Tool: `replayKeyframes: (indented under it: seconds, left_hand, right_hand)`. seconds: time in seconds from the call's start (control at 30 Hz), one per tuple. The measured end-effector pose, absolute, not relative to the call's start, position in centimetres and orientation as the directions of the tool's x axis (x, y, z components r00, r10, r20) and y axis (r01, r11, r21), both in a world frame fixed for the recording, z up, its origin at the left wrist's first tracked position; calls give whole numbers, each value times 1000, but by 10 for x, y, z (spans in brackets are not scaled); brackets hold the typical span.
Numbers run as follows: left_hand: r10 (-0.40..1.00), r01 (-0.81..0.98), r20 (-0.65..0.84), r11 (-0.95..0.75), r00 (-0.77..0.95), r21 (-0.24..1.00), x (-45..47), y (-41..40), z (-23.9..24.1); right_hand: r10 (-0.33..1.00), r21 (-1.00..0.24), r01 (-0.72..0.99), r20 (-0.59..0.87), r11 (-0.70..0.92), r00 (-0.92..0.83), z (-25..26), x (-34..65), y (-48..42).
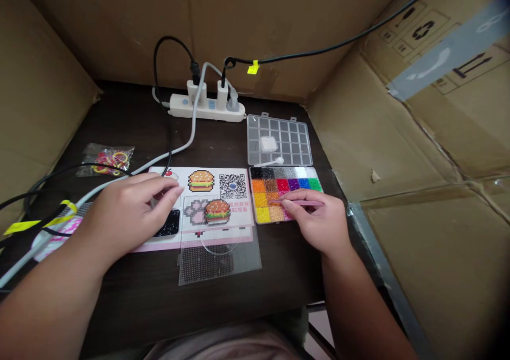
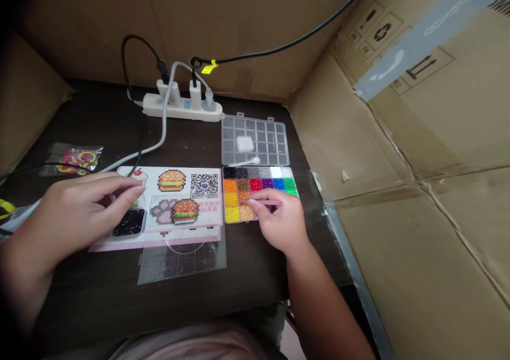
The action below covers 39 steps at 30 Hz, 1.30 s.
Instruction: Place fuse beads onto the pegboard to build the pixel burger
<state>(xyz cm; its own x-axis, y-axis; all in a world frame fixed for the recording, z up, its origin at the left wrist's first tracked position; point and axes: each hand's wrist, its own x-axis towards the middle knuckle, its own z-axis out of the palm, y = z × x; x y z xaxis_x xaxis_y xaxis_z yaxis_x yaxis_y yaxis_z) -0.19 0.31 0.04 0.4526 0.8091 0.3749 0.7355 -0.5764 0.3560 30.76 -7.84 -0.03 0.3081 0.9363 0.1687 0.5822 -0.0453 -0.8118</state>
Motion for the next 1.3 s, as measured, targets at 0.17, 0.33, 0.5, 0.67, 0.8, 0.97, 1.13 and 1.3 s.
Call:
replayKeyframes:
  seconds: [0.17,0.33,0.5,0.67,0.8,0.97,1.13,1.3]
  left_hand:
    - [824,741,366,-555,431,377,-2,2,1]
    - [821,743,368,-560,437,366,0,3,0]
    - [821,746,355,-561,447,358,-1,3,1]
    - [819,744,358,-564,448,358,-1,3,0]
    - [825,752,359,-553,436,358,-1,3,-1]
    - [823,750,360,-556,439,357,-2,3,0]
    - [827,748,356,-552,436,369,-2,2,0]
    - [818,744,361,-564,447,357,-3,3,-1]
  right_hand:
    - [934,-802,595,177,-46,311,0,308,-78]
    - [932,-805,589,164,-64,325,1,308,-78]
    - [934,-797,598,149,-82,326,2,307,-76]
    - [933,-797,600,160,-70,322,2,307,-76]
    - [933,-812,581,166,-54,319,3,306,-76]
    - [936,-822,569,174,-34,306,4,304,-74]
    - [936,-826,558,138,-72,324,3,305,-74]
    - [928,-837,540,132,-84,348,2,306,-74]
